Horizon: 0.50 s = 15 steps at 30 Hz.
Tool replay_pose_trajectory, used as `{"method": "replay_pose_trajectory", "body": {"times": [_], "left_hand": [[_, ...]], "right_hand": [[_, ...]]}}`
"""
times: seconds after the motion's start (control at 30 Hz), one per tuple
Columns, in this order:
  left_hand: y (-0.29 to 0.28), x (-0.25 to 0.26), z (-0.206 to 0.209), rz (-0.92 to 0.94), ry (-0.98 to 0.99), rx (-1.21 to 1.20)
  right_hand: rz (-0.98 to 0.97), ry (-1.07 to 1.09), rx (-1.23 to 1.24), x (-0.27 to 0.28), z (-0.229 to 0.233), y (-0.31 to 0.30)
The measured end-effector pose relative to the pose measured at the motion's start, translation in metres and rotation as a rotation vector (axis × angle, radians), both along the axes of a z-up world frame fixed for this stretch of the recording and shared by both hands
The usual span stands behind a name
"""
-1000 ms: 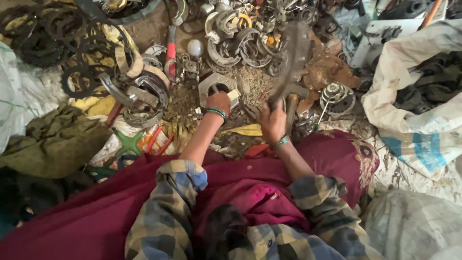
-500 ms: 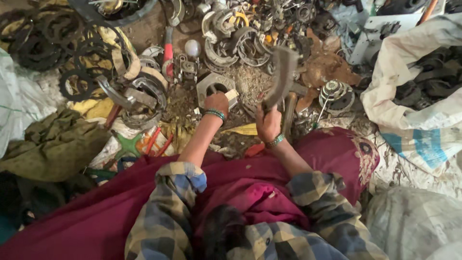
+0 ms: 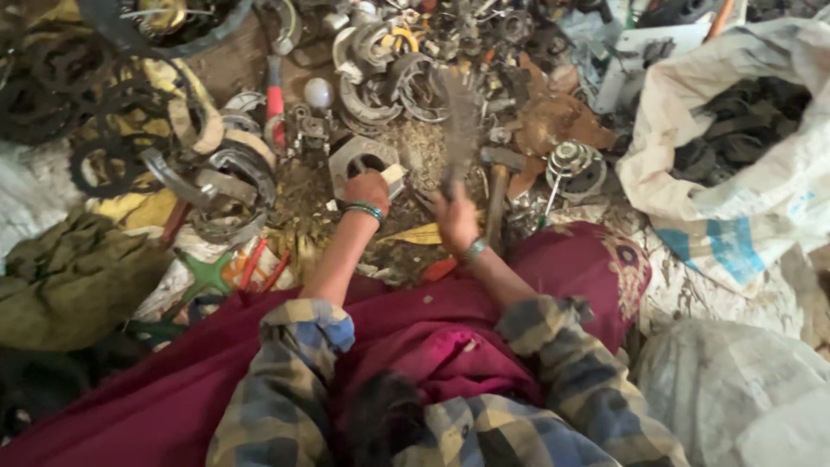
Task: The person sits on the floor and repeatedly strikes a curved metal piece with a hammer while holding it against a metal block. The person adjusts the piece and continues hammering to shape it.
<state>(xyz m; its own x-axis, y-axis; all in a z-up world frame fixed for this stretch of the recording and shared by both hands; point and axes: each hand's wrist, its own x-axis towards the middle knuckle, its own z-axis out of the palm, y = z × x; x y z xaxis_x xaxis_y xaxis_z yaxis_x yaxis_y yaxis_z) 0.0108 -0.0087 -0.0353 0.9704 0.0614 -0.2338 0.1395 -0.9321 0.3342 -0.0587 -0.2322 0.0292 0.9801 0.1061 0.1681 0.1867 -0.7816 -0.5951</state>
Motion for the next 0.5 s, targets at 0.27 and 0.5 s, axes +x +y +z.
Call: {"method": "replay_pose_trajectory", "body": {"times": [0.27, 0.5], "left_hand": [[0.007, -0.002, 0.05, -0.135, 0.064, 0.131], [0.007, -0.008, 0.063, -0.145, 0.008, 0.148]], "right_hand": [[0.036, 0.081, -0.013, -0.008, 0.016, 0.002], [0.031, 0.013, 0.005, 0.0, 0.01, 0.011]]}}
